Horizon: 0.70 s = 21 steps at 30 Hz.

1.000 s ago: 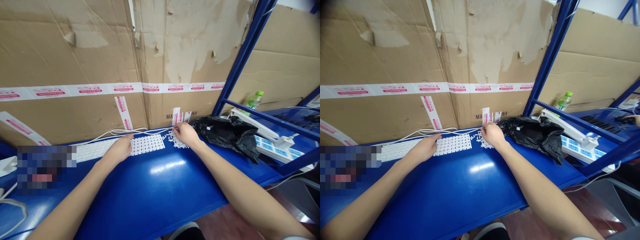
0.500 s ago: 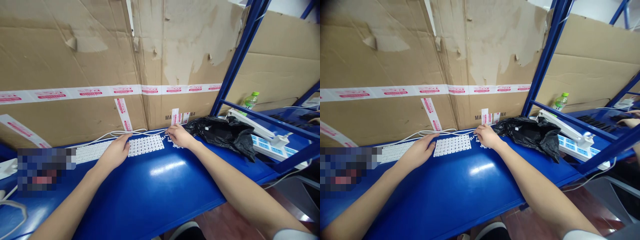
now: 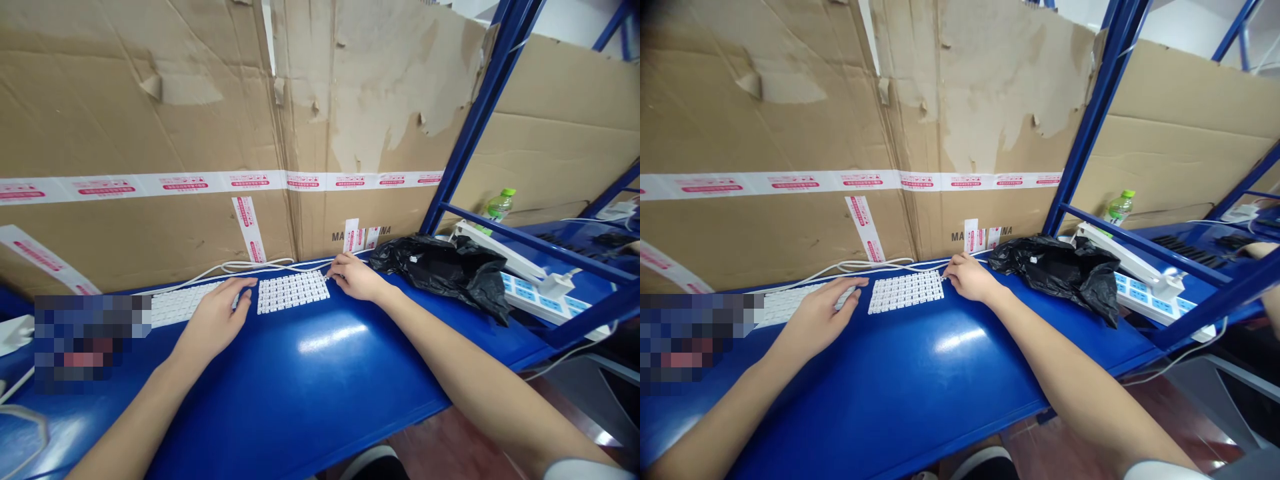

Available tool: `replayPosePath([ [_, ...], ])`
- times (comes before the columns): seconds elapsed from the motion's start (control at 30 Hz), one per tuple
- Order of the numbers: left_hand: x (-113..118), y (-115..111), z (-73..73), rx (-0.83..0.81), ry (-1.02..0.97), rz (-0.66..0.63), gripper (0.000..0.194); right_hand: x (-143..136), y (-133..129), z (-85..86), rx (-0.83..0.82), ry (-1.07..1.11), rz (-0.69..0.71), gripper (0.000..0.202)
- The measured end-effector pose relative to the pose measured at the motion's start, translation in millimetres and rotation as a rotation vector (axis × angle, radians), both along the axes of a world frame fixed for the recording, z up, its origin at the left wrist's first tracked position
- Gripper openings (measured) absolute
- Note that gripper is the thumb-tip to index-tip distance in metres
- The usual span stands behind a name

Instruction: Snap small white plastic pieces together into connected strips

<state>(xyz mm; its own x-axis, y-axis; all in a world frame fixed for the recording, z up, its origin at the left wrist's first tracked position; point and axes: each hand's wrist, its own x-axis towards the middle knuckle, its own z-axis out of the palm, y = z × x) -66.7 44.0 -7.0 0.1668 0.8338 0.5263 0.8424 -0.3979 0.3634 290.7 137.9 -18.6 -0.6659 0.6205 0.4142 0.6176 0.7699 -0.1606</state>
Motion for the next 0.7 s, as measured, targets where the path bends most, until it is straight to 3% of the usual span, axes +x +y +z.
replayPosePath([
  [0.7,9.8,-6.2,-2.0,-0.003,-0.002,-0.031,0.038,-3.3,-3.2,1.7,-0.029,-0.009,0.027,0.026],
])
